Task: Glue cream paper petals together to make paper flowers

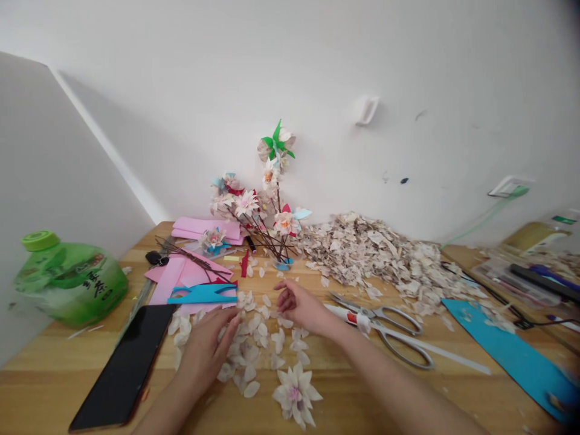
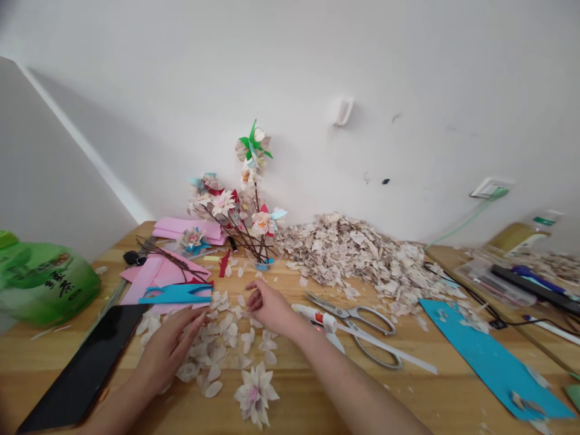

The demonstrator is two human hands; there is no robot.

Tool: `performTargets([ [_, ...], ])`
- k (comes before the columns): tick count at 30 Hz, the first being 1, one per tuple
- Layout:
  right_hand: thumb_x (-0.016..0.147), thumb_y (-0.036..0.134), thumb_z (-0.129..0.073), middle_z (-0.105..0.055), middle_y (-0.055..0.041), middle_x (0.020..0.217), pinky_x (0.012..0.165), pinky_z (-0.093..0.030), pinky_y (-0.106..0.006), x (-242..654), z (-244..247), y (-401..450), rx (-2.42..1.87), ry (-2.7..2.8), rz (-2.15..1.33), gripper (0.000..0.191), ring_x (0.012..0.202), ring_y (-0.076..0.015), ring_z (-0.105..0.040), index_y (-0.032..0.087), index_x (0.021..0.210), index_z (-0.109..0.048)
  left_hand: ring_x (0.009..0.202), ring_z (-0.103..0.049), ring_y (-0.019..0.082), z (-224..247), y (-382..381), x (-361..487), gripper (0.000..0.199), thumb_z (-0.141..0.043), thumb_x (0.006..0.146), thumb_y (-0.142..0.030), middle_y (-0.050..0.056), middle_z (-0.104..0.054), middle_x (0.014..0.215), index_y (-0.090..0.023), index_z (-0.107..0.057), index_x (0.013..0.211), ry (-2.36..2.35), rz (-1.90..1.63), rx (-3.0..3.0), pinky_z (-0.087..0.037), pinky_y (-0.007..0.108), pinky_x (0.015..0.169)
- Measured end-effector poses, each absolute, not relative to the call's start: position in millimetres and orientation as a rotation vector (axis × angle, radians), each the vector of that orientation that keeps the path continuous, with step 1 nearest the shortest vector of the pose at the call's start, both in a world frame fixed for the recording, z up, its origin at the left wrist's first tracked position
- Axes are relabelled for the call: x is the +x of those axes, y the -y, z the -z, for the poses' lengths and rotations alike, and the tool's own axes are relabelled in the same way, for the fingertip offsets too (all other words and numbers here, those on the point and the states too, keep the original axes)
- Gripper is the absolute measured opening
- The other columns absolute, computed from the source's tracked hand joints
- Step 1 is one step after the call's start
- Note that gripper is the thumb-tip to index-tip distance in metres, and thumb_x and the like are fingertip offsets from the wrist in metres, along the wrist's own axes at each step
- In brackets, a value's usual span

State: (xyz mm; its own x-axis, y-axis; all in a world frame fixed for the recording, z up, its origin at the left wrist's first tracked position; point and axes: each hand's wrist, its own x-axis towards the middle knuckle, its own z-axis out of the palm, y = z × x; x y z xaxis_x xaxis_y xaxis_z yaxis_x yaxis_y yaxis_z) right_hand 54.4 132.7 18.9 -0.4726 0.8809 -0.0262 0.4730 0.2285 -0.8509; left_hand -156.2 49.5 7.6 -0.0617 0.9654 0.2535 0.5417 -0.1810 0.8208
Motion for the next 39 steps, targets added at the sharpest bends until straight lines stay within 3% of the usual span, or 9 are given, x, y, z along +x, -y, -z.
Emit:
performTargets([
  [3,0.062,-0.006,-0.049,-0.057,0.0022,0.076,0.06,-0.05,-0.025,53.9,-27.1,-123.3,-1.182,2.007,-1.037,0.047,0.065,-0.0128,-0.062,0.02,0.101,-0.045,0.095,-0.06,0.029,-9.4,-49.7,-155.4,0.029,-0.054,0.078,-0.037,0.009,-0.07,0.098,-0.025,-0.061,0.103,-1.625,-1.241,1.552,-0.043,0.044,0.084],
  [6,0.066,-0.006,-0.044,-0.057,-0.0018,0.086,0.073,-0.049,-0.034,50.3,-39.9,-105.7,-1.092,2.025,-0.848,0.051,0.078,-0.016,-0.06,0.021,0.11,-0.043,0.092,-0.061,0.026,-13.2,-49.2,-149.9,0.043,-0.055,0.077,-0.039,0.007,-0.066,0.096,-0.025,-0.046,0.116,-1.513,-1.335,1.303,-0.047,0.041,0.08],
  [9,0.073,-0.002,-0.043,-0.059,-0.0052,0.093,0.083,-0.045,-0.041,44.8,-50.9,-86.2,-0.953,2.117,-0.68,0.045,0.088,-0.0205,-0.057,0.022,0.111,-0.047,0.082,-0.065,0.022,-18.4,-45.7,-139.5,0.043,-0.057,0.075,-0.041,0.006,-0.065,0.093,-0.023,-0.044,0.112,-1.319,-1.322,1.117,-0.05,0.04,0.079],
  [15,0.084,0.002,-0.036,-0.06,-0.0123,0.103,0.082,-0.049,-0.037,38.5,-49.0,-65.7,-0.632,2.338,-0.196,0.045,0.096,-0.023,-0.056,0.018,0.126,-0.036,0.07,-0.067,0.016,-21.3,-35.9,-121.9,0.044,-0.072,0.065,-0.025,0.002,-0.068,0.086,-0.023,-0.051,0.103,-0.899,-1.187,0.707,-0.051,0.035,0.076],
  [19,0.079,0.0,-0.038,-0.058,-0.0096,0.107,0.087,-0.047,-0.037,42.6,-49.4,-59.2,-0.651,2.265,-0.401,0.052,0.101,-0.0203,-0.055,0.021,0.126,-0.033,0.066,-0.064,0.012,-22.6,-36.6,-122.7,0.046,-0.076,0.062,-0.02,-0.004,-0.067,0.07,-0.023,-0.05,0.1,-0.92,-1.24,0.742,-0.05,0.03,0.072],
  [23,0.072,0.0,-0.046,-0.052,-0.0071,0.119,0.098,-0.038,-0.039,48.1,-59.3,-57.6,-0.901,1.969,-0.846,0.055,0.113,-0.0188,-0.049,0.024,0.121,-0.036,0.064,-0.06,0.01,-28.3,-36.9,-124.2,0.049,-0.077,0.061,-0.019,-0.005,-0.066,0.067,-0.024,-0.048,0.101,-0.949,-1.274,0.802,-0.048,0.023,0.066],
  [27,0.074,0.017,-0.06,-0.061,0.0004,0.088,0.08,-0.047,-0.033,45.7,-62.3,-63.2,-0.998,1.722,-1.424,0.037,0.086,-0.0164,-0.06,0.024,0.107,-0.044,0.063,-0.059,0.012,-32.5,-34.4,-121.8,0.051,-0.077,0.059,-0.019,-0.003,-0.066,0.065,-0.022,-0.05,0.102,-0.944,-1.257,0.845,-0.045,0.022,0.061],
  [30,0.066,0.015,-0.066,-0.057,0.0063,0.068,0.064,-0.045,-0.027,40.0,-56.3,-67.3,-1.051,1.581,-1.518,0.034,0.066,-0.0132,-0.057,0.023,0.095,-0.05,0.061,-0.059,0.012,-31.9,-34.3,-120.4,0.049,-0.078,0.058,-0.019,-0.004,-0.065,0.062,-0.022,-0.053,0.1,-0.948,-1.254,0.839,-0.046,0.022,0.06],
  [39,0.06,0.024,-0.07,-0.061,0.0064,0.064,0.066,-0.049,-0.03,33.8,-42.4,-69.8,-1.029,1.298,-1.644,0.034,0.061,-0.0142,-0.062,0.023,0.088,-0.05,0.06,-0.063,0.013,-17.1,-38.2,-122.5,0.049,-0.079,0.055,-0.023,-0.003,-0.065,0.068,-0.02,-0.054,0.097,-1.006,-1.306,0.671,-0.052,0.026,0.056],
])
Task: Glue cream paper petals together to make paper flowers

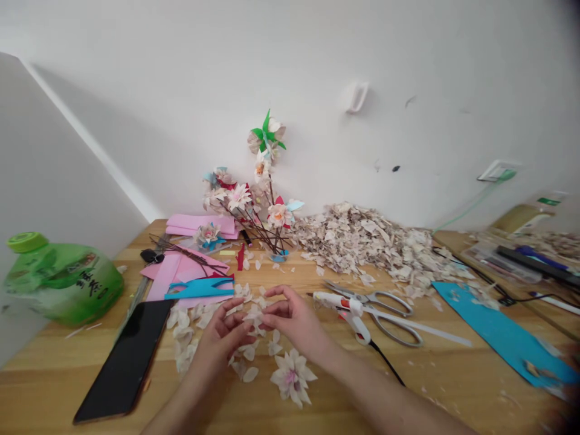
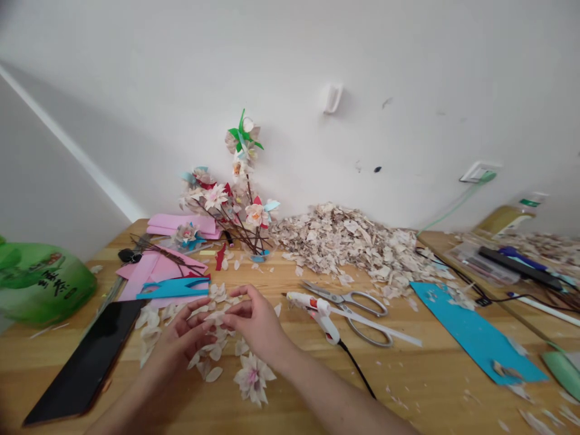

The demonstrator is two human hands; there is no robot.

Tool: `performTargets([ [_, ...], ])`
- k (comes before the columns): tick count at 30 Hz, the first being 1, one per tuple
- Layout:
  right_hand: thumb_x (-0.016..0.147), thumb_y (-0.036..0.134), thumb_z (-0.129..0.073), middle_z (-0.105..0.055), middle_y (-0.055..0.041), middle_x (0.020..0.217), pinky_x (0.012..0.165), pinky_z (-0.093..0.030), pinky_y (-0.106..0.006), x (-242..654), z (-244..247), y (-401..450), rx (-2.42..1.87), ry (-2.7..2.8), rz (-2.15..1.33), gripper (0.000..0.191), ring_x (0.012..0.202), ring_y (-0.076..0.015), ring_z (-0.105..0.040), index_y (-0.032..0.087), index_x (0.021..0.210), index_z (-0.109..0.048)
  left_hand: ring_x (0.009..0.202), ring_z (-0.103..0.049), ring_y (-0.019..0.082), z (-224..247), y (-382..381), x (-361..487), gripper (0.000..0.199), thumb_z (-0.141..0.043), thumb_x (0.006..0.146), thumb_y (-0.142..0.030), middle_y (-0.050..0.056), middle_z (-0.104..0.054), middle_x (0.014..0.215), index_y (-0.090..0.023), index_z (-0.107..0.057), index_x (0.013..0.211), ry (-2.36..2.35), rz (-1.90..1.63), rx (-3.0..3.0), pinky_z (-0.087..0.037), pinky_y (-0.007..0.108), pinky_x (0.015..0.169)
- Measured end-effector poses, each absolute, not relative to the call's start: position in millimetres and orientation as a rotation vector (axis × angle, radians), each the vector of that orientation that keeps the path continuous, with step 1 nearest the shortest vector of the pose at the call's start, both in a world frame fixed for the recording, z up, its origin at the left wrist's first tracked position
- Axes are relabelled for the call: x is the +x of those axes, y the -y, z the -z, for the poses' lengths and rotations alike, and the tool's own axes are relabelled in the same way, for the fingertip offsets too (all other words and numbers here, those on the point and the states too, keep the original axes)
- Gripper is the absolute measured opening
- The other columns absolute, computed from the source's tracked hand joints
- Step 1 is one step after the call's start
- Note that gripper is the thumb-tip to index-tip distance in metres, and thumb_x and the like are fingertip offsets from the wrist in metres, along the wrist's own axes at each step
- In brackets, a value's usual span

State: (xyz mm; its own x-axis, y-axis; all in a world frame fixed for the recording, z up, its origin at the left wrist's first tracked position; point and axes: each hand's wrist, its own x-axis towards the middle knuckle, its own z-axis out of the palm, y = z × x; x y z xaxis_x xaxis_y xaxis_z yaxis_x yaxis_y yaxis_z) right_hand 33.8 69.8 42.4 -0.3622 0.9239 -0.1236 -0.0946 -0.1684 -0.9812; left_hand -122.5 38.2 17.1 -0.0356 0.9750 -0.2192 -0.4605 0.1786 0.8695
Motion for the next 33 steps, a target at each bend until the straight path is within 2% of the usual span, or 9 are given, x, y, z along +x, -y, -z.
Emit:
performTargets([
  [5,0.058,0.025,-0.071,-0.065,0.005,0.064,0.067,-0.049,-0.031,38.7,-37.5,-69.7,-1.035,1.281,-1.71,0.036,0.062,-0.0157,-0.066,0.022,0.088,-0.051,0.056,-0.062,0.011,-18.2,-37.9,-122.9,0.05,-0.079,0.054,-0.021,-0.005,-0.064,0.065,-0.02,-0.053,0.096,-1.035,-1.34,0.634,-0.052,0.024,0.055],
  [11,0.059,0.024,-0.07,-0.066,0.0063,0.062,0.065,-0.049,-0.029,43.4,-39.3,-68.9,-1.055,1.292,-1.728,0.035,0.063,-0.0162,-0.067,0.023,0.088,-0.051,0.062,-0.063,0.014,-26.0,-36.0,-121.0,0.046,-0.074,0.059,-0.024,-0.003,-0.066,0.07,-0.022,-0.053,0.099,-1.044,-1.349,0.64,-0.052,0.026,0.057],
  [16,0.059,0.028,-0.072,-0.066,0.0058,0.063,0.064,-0.05,-0.03,42.6,-37.7,-69.0,-1.074,1.306,-1.731,0.037,0.064,-0.0177,-0.069,0.023,0.088,-0.049,0.057,-0.063,0.015,-28.0,-35.3,-116.4,0.055,-0.08,0.05,-0.022,-0.003,-0.066,0.061,-0.02,-0.053,0.098,-1.062,-1.314,0.674,-0.051,0.025,0.055],
  [21,0.061,0.036,-0.071,-0.067,0.0029,0.066,0.065,-0.051,-0.032,41.5,-37.8,-68.5,-1.092,1.368,-1.704,0.039,0.068,-0.0196,-0.069,0.022,0.09,-0.048,0.052,-0.061,0.013,-25.4,-38.2,-116.8,0.057,-0.081,0.048,-0.022,-0.005,-0.064,0.057,-0.018,-0.053,0.098,-1.084,-1.352,0.651,-0.051,0.025,0.053],
  [24,0.067,0.033,-0.065,-0.068,0.0002,0.073,0.069,-0.051,-0.032,46.0,-41.8,-69.3,-1.114,1.455,-1.617,0.03,0.073,-0.0185,-0.067,0.022,0.09,-0.048,0.053,-0.06,0.011,-26.7,-41.8,-125.3,0.054,-0.08,0.051,-0.021,-0.007,-0.063,0.059,-0.019,-0.053,0.098,-1.105,-1.44,0.614,-0.052,0.024,0.054],
  [29,0.076,0.018,-0.055,-0.063,-0.0018,0.081,0.073,-0.046,-0.031,62.6,-50.3,-75.1,-1.265,1.686,-1.309,0.007,0.08,-0.017,-0.06,0.021,0.082,-0.055,0.062,-0.061,0.009,-32.7,-48.4,-145.7,0.047,-0.076,0.058,-0.021,-0.009,-0.062,0.065,-0.022,-0.054,0.1,-1.14,-1.616,0.548,-0.053,0.021,0.061],
  [33,0.077,0.014,-0.055,-0.064,-0.0016,0.077,0.066,-0.043,-0.029,69.9,-53.0,-79.9,-1.379,1.909,-1.146,0.008,0.073,-0.0173,-0.058,0.021,0.08,-0.06,0.068,-0.064,0.012,-34.4,-51.2,-154.5,0.045,-0.075,0.058,-0.021,-0.005,-0.067,0.068,-0.021,-0.054,0.099,-1.152,-1.657,0.519,-0.052,0.022,0.063],
])
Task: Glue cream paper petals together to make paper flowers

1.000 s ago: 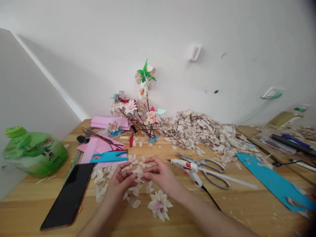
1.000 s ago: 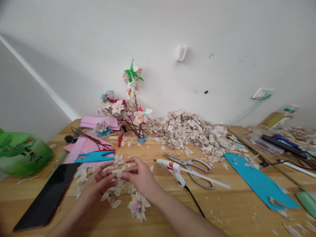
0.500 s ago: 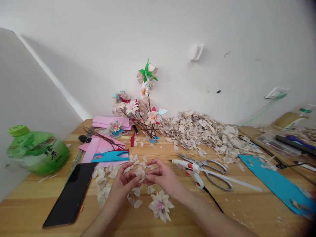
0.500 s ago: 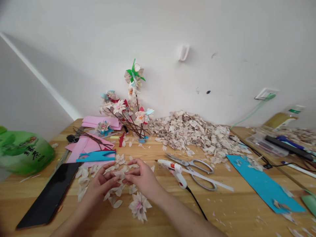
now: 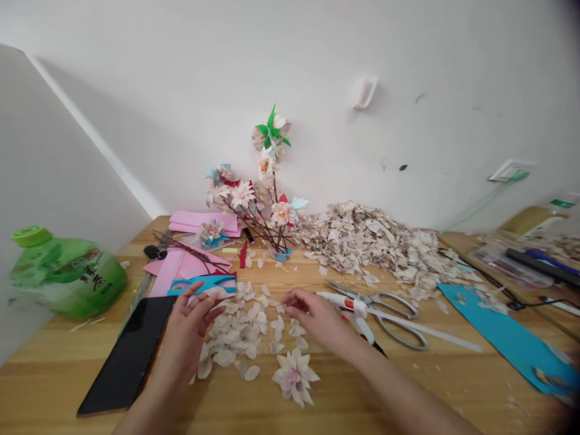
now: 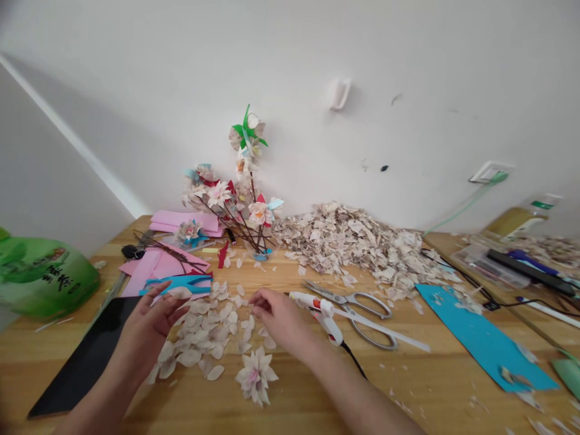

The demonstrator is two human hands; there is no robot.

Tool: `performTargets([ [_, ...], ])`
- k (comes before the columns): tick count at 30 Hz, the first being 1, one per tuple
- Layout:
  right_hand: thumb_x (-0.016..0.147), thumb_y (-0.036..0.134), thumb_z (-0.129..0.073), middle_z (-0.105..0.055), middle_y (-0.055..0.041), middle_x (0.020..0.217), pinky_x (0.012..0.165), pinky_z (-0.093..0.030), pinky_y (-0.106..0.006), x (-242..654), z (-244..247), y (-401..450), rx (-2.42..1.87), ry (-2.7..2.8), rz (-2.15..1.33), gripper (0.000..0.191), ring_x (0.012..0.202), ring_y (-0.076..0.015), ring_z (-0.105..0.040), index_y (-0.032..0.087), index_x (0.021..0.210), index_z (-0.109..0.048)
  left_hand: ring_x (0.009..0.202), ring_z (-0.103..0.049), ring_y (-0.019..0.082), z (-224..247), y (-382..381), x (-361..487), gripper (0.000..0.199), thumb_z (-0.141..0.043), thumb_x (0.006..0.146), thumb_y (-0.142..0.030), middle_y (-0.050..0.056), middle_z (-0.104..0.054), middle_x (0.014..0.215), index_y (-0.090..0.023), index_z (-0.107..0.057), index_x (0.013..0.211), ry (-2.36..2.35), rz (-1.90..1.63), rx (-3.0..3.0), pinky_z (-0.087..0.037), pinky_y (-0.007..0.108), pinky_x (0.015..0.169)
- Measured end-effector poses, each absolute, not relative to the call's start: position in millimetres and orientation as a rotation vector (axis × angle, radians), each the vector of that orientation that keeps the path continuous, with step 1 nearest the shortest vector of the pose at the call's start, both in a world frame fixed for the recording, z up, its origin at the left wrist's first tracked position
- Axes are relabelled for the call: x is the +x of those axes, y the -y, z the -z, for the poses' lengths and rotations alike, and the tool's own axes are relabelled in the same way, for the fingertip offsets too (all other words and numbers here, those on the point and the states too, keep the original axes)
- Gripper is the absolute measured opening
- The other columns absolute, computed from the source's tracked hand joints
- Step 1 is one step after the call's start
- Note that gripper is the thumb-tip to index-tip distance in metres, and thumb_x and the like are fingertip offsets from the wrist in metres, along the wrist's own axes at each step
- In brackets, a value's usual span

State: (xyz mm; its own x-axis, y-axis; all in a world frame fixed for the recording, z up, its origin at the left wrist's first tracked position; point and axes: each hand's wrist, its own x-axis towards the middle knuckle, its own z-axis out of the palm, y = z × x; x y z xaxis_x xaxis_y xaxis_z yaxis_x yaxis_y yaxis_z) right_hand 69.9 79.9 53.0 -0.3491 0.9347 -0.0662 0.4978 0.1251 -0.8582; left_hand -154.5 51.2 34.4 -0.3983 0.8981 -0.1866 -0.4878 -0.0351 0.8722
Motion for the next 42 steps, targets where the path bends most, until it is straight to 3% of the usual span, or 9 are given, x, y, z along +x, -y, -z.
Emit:
performTargets([
  [5,0.074,0.012,-0.06,-0.065,-0.0009,0.072,0.06,-0.042,-0.025,65.9,-47.0,-84.4,-1.312,2.216,-1.083,0.012,0.066,-0.0162,-0.059,0.02,0.081,-0.065,0.064,-0.063,0.011,-34.9,-52.0,-156.3,0.043,-0.074,0.056,-0.017,-0.006,-0.065,0.065,-0.02,-0.057,0.095,-1.166,-1.688,0.499,-0.052,0.021,0.06],
  [11,0.06,-0.001,-0.065,-0.063,-0.0012,0.087,0.067,-0.042,-0.023,60.4,-37.2,-91.0,-1.02,2.556,-1.035,0.038,0.081,-0.0176,-0.058,0.024,0.089,-0.07,0.062,-0.061,0.01,-34.5,-52.4,-157.4,0.04,-0.074,0.058,-0.017,-0.005,-0.063,0.068,-0.02,-0.058,0.094,-1.172,-1.706,0.5,-0.051,0.021,0.058],
  [17,0.068,0.001,-0.061,-0.062,-0.0007,0.076,0.073,-0.043,-0.024,53.9,-32.2,-96.5,-0.96,2.626,-0.948,0.023,0.081,-0.017,-0.059,0.022,0.072,-0.071,0.061,-0.062,0.01,-35.1,-53.7,-162.6,0.037,-0.073,0.059,-0.018,-0.005,-0.062,0.07,-0.021,-0.058,0.093,-1.156,-1.726,0.51,-0.051,0.02,0.057],
  [23,0.076,0.003,-0.05,-0.065,-0.0062,0.086,0.07,-0.047,-0.027,59.1,-37.7,-108.2,-1.127,2.557,-0.807,0.024,0.078,-0.0179,-0.06,0.016,0.087,-0.067,0.061,-0.062,0.01,-37.7,-53.6,-167.2,0.037,-0.072,0.057,-0.017,-0.004,-0.063,0.07,-0.021,-0.058,0.091,-1.163,-1.763,0.49,-0.05,0.02,0.055],
  [28,0.069,-0.004,-0.048,-0.06,-0.0083,0.102,0.088,-0.041,-0.032,47.3,-49.7,-108.1,-1.015,2.677,-0.703,0.042,0.103,-0.0221,-0.053,0.018,0.101,-0.063,0.064,-0.061,0.012,-39.2,-56.0,-170.8,0.038,-0.071,0.054,-0.018,-0.004,-0.063,0.067,-0.02,-0.059,0.09,-1.188,-1.82,0.46,-0.05,0.024,0.061],
  [33,0.073,0.018,-0.064,-0.055,-0.0116,0.118,0.09,-0.041,-0.035,11.2,-56.0,-103.8,-0.755,2.898,-0.645,0.048,0.108,-0.0257,-0.05,0.018,0.12,-0.052,0.066,-0.059,0.007,-38.3,-60.6,-182.1,0.036,-0.069,0.052,-0.017,-0.006,-0.061,0.066,-0.021,-0.058,0.085,-1.234,-1.92,0.406,-0.045,0.019,0.072],
  [36,0.072,0.015,-0.065,-0.052,-0.0119,0.126,0.093,-0.038,-0.035,-3.1,-51.4,-103.5,-0.6,3.037,-0.618,0.046,0.115,-0.0264,-0.046,0.019,0.117,-0.055,0.065,-0.058,0.007,-37.8,-61.7,-186.1,0.034,-0.069,0.053,-0.017,-0.007,-0.06,0.066,-0.021,-0.057,0.084,-1.25,-1.929,0.395,-0.043,0.02,0.074],
  [42,0.068,0.005,-0.057,-0.067,-0.0055,0.1,0.068,-0.044,-0.025,3.9,-46.4,-113.2,-0.751,3.077,-0.628,0.031,0.087,-0.0204,-0.061,0.02,0.095,-0.065,0.066,-0.059,0.011,-38.1,-60.0,-187.8,0.033,-0.069,0.055,-0.021,-0.006,-0.062,0.065,-0.022,-0.056,0.085,-1.264,-1.839,0.425,-0.047,0.03,0.077],
])
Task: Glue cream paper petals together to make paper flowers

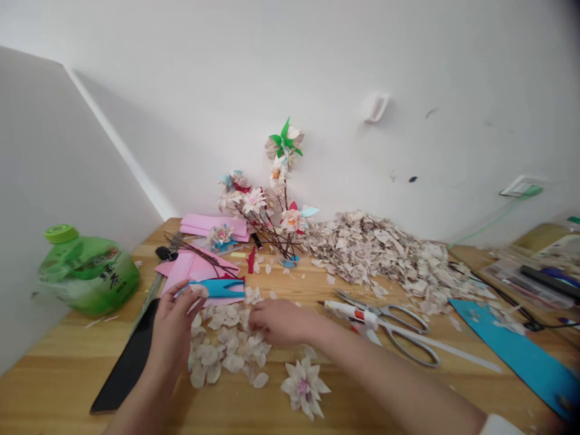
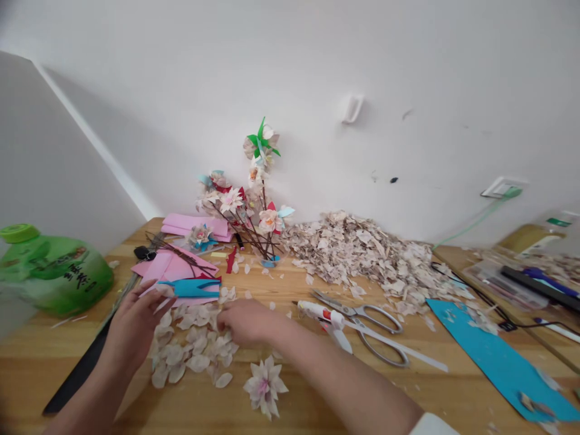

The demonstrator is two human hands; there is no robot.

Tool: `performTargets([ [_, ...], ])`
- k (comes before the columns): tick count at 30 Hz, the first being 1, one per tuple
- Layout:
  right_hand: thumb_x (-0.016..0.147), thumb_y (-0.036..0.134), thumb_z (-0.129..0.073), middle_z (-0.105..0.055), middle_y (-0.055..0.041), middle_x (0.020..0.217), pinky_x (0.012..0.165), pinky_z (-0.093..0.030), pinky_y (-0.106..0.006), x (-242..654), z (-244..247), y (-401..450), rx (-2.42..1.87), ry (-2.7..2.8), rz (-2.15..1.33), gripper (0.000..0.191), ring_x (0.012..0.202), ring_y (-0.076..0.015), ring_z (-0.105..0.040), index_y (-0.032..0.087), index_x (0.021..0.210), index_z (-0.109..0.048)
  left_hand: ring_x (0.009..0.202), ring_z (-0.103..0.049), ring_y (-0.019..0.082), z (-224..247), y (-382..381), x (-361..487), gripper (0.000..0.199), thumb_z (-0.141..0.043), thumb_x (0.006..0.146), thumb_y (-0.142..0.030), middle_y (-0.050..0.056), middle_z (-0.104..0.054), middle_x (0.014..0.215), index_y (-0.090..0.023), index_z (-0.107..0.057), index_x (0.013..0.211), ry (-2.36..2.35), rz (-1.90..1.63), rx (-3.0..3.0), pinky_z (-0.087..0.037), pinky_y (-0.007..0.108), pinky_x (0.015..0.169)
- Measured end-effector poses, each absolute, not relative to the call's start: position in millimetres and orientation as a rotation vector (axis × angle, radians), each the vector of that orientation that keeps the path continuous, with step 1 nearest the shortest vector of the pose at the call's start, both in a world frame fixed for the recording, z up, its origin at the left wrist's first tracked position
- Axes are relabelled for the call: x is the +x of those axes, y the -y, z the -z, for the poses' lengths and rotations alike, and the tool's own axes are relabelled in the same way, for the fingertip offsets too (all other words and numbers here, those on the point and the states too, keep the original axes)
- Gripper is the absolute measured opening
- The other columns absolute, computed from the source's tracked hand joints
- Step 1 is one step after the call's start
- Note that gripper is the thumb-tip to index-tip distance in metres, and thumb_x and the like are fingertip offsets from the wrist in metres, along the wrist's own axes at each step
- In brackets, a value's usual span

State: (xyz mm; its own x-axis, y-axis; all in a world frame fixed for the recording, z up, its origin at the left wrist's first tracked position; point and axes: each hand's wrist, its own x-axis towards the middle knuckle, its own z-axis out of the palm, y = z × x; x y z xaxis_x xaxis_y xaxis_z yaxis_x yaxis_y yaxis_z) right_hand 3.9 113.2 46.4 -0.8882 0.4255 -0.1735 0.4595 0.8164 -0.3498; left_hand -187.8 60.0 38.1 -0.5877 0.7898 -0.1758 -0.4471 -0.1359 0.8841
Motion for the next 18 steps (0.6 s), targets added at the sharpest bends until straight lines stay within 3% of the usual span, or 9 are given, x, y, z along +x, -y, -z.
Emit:
performTargets([
  [6,0.066,0.014,-0.061,-0.069,0.0024,0.079,0.053,-0.039,-0.018,11.9,-52.3,-127.4,0.849,-2.877,0.722,0.023,0.068,-0.0139,-0.062,0.023,0.087,-0.064,0.057,-0.059,0.012,-25.5,-62.0,-181.9,0.032,-0.073,0.054,-0.022,-0.003,-0.065,0.061,-0.018,-0.06,0.083,-1.334,-1.614,0.483,-0.047,0.026,0.061],
  [13,0.072,0.013,-0.057,-0.067,-0.0076,0.097,0.068,-0.042,-0.028,-1.1,-35.1,-131.1,1.061,-2.969,0.645,0.031,0.085,-0.0221,-0.06,0.018,0.102,-0.058,0.054,-0.06,0.014,-13.9,-63.3,-176.8,0.031,-0.073,0.053,-0.018,-0.002,-0.064,0.059,-0.016,-0.062,0.082,-1.325,-1.489,0.526,-0.052,0.029,0.054],
  [16,0.068,0.008,-0.059,-0.067,-0.0071,0.1,0.073,-0.042,-0.03,-5.7,-29.4,-130.3,0.958,-2.989,0.668,0.035,0.093,-0.024,-0.059,0.019,0.101,-0.06,0.055,-0.061,0.016,-18.1,-62.0,-178.2,0.029,-0.071,0.056,-0.017,-0.002,-0.065,0.06,-0.017,-0.06,0.083,-1.293,-1.502,0.529,-0.055,0.033,0.056],
  [18,0.066,0.005,-0.057,-0.069,-0.0041,0.096,0.07,-0.043,-0.026,-4.6,-29.0,-132.0,0.883,-2.969,0.72,0.035,0.088,-0.0212,-0.061,0.02,0.096,-0.062,0.057,-0.062,0.014,-21.7,-62.2,-181.6,0.026,-0.069,0.059,-0.016,-0.001,-0.066,0.062,-0.018,-0.059,0.083,-1.291,-1.552,0.513,-0.055,0.029,0.058],
])
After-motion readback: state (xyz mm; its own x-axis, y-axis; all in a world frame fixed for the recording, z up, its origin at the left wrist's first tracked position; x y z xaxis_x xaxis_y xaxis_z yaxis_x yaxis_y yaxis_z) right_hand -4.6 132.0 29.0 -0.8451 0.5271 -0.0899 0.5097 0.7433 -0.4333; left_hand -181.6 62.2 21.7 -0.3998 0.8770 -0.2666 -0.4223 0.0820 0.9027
